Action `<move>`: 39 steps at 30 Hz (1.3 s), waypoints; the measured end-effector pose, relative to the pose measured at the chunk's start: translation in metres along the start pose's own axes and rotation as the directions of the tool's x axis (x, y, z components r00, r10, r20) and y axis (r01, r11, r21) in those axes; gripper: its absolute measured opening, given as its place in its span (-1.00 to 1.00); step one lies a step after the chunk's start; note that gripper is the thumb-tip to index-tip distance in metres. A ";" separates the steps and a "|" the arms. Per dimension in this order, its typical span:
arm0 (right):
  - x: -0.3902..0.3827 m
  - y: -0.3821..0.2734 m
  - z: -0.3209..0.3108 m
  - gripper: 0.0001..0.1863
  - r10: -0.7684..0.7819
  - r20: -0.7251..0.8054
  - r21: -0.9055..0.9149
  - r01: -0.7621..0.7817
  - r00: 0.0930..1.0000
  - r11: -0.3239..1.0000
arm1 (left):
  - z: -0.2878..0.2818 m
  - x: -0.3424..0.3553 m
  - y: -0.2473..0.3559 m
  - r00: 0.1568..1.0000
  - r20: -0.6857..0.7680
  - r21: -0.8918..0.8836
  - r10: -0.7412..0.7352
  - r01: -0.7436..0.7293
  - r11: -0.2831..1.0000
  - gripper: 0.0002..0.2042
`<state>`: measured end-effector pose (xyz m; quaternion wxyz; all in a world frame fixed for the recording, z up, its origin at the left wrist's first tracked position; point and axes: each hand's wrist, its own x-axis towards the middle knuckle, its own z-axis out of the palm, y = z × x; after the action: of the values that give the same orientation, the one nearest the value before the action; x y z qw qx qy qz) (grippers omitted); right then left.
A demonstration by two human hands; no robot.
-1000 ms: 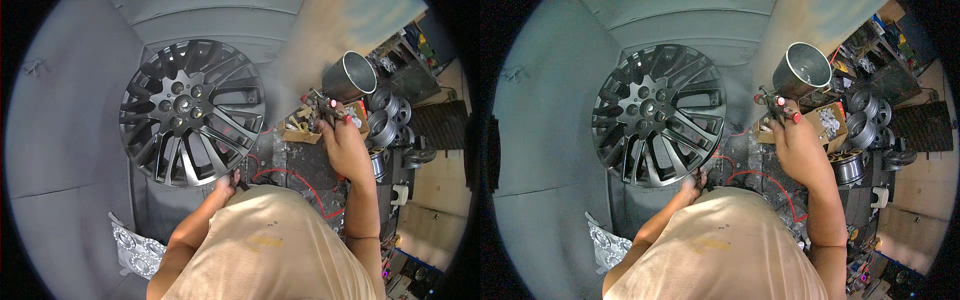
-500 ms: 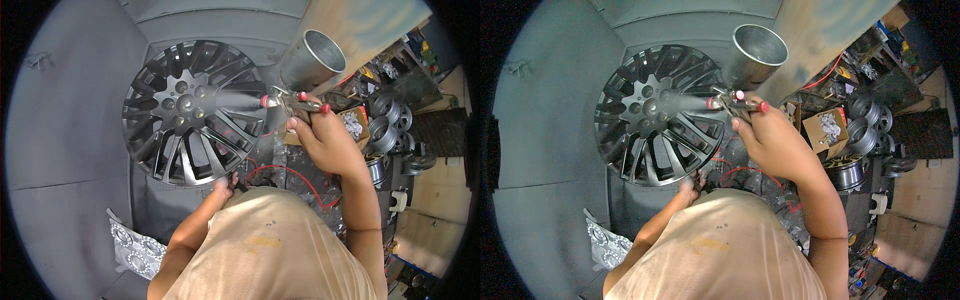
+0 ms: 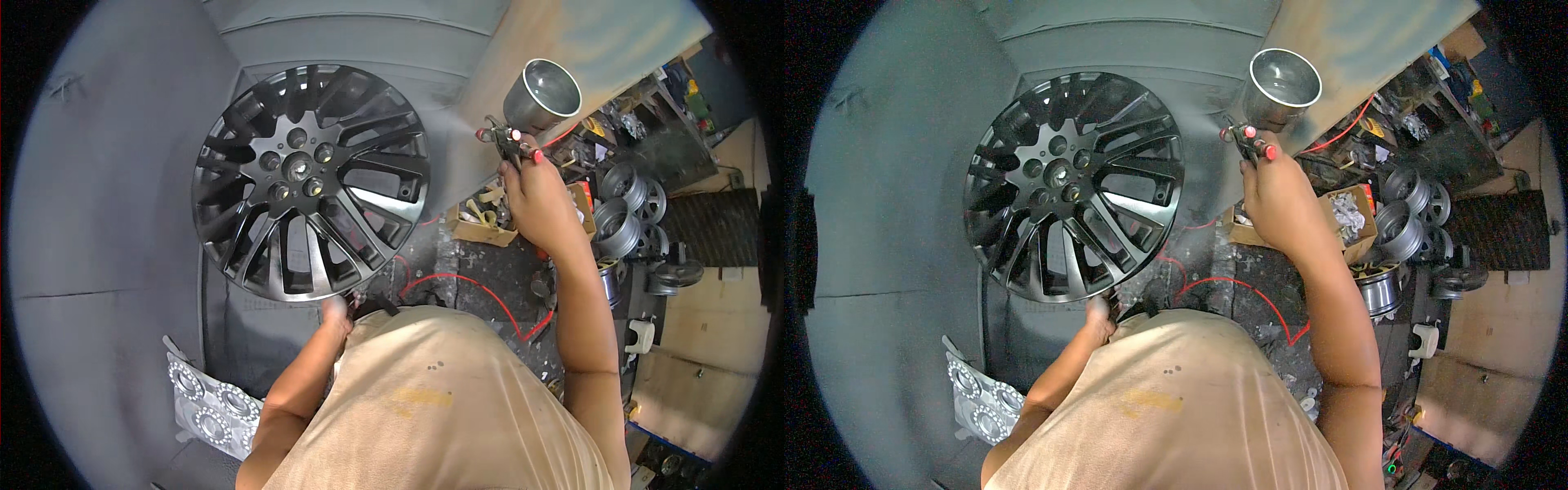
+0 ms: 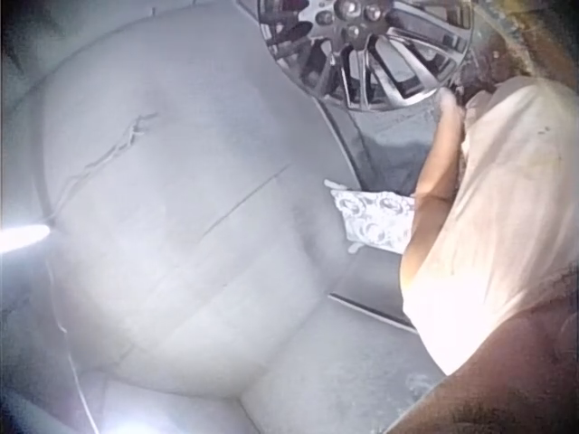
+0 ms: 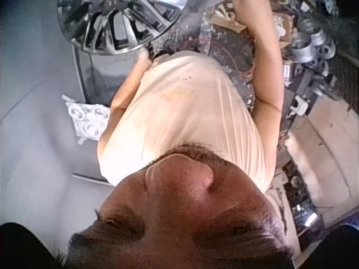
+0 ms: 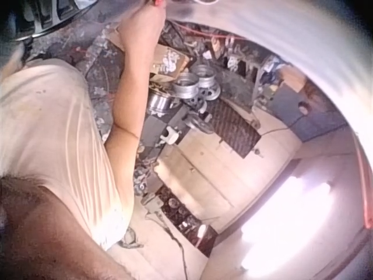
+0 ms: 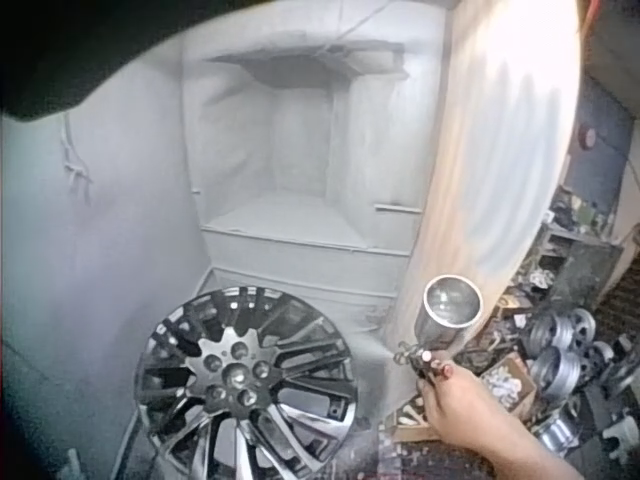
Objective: Applying black spray paint to automotive wheel rims in a paint booth.
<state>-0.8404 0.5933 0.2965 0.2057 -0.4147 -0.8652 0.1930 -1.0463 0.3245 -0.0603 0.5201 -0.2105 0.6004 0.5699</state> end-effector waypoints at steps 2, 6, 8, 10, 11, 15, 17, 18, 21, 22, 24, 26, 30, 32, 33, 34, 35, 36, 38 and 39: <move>0.005 0.000 0.005 -0.81 -0.032 -0.013 -0.006 0.032 0.999 0.999 | -0.005 -0.002 0.002 1.000 -0.021 0.010 0.009 -0.009 1.000 -0.73; 0.009 -0.019 0.014 -0.76 -0.070 0.060 0.049 0.067 0.996 0.997 | -0.019 0.001 0.002 0.988 -0.133 0.017 0.082 -0.081 0.997 -0.71; 0.007 -0.033 0.013 -0.76 -0.057 0.102 0.074 0.050 0.993 0.996 | -0.024 0.003 0.005 0.984 -0.149 0.019 0.099 -0.097 0.995 -0.70; 0.002 -0.048 0.008 -0.77 -0.083 0.144 0.209 0.052 0.986 0.977 | -0.033 0.008 0.007 0.980 -0.162 0.026 0.114 -0.111 0.993 -0.70; 0.000 -0.053 0.004 -0.77 -0.081 0.145 0.209 0.049 0.986 0.977 | -0.036 0.012 0.007 0.973 -0.191 0.012 0.127 -0.127 0.992 -0.70; -0.004 -0.069 -0.001 -0.76 -0.131 0.216 0.235 0.079 0.968 0.969 | -0.071 0.043 0.002 0.960 -0.189 -0.032 0.205 -0.215 0.976 -0.65; -0.005 -0.069 0.000 -0.76 -0.112 0.220 0.223 0.061 0.969 0.973 | -0.082 0.052 0.005 0.958 -0.180 -0.039 0.221 -0.232 0.972 -0.64; -0.006 -0.064 0.004 -0.80 -0.144 0.175 0.186 0.111 0.974 0.976 | -0.088 0.056 0.007 0.958 -0.176 -0.021 0.227 -0.234 0.972 -0.63; -0.013 -0.040 0.010 -0.82 -0.126 0.083 0.094 0.118 0.989 0.989 | -0.068 0.031 0.032 0.955 -0.164 0.010 0.248 -0.250 0.968 -0.61; -0.016 -0.035 0.009 -0.82 -0.106 0.040 0.056 0.104 0.994 0.993 | -0.061 0.020 0.041 0.947 -0.193 -0.027 0.258 -0.268 0.963 -0.61; -0.020 -0.028 0.008 -0.81 -0.083 0.037 0.061 0.081 0.996 0.995 | -0.062 0.019 0.050 0.935 -0.167 -0.100 0.312 -0.331 0.938 -0.62; -0.023 -0.023 0.009 -0.80 -0.016 0.011 0.040 0.016 1.000 0.999 | -0.059 0.011 0.061 0.930 -0.141 -0.159 0.339 -0.360 0.919 -0.63; -0.017 -0.024 0.022 -0.79 -0.030 -0.012 0.008 0.030 0.999 1.000 | -0.103 0.047 0.069 0.901 -0.100 -0.148 0.421 -0.432 0.890 -0.64; -0.015 -0.027 0.027 -0.79 -0.047 -0.025 -0.021 0.046 0.999 0.999 | -0.108 0.059 0.075 0.874 -0.117 -0.097 0.472 -0.483 0.871 -0.64; -0.016 -0.031 0.028 -0.79 -0.046 -0.023 -0.019 0.046 0.999 0.999 | -0.110 0.060 0.079 0.884 -0.127 -0.171 0.449 -0.466 0.868 -0.64; -0.018 -0.039 0.027 -0.80 -0.040 0.019 -0.024 0.041 0.999 0.999 | -0.110 0.061 0.082 0.908 -0.195 -0.191 0.371 -0.406 0.893 -0.66; -0.021 -0.048 0.025 -0.80 -0.035 0.060 -0.030 0.037 0.998 0.999 | -0.109 0.062 0.081 0.912 -0.196 -0.202 0.361 -0.397 0.895 -0.66; -0.023 -0.058 0.022 -0.80 -0.037 0.062 -0.029 0.039 0.997 0.999 | -0.107 0.062 0.079 0.915 -0.196 -0.215 0.351 -0.390 0.896 -0.65; -0.025 -0.078 0.020 -0.79 -0.024 0.127 0.080 0.014 0.992 0.997 | -0.114 0.068 0.064 0.926 -0.198 -0.292 0.321 -0.368 0.883 -0.67; -0.027 -0.081 0.017 -0.79 -0.018 0.124 0.072 0.009 0.992 0.997 | -0.104 0.067 0.057 0.944 -0.188 -0.288 0.273 -0.318 0.903 -0.66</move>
<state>-0.8856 0.5222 0.3177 0.1671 -0.3884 -0.8717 0.2477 -1.1593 0.2686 -0.1115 0.3428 -0.2373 0.5628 0.7137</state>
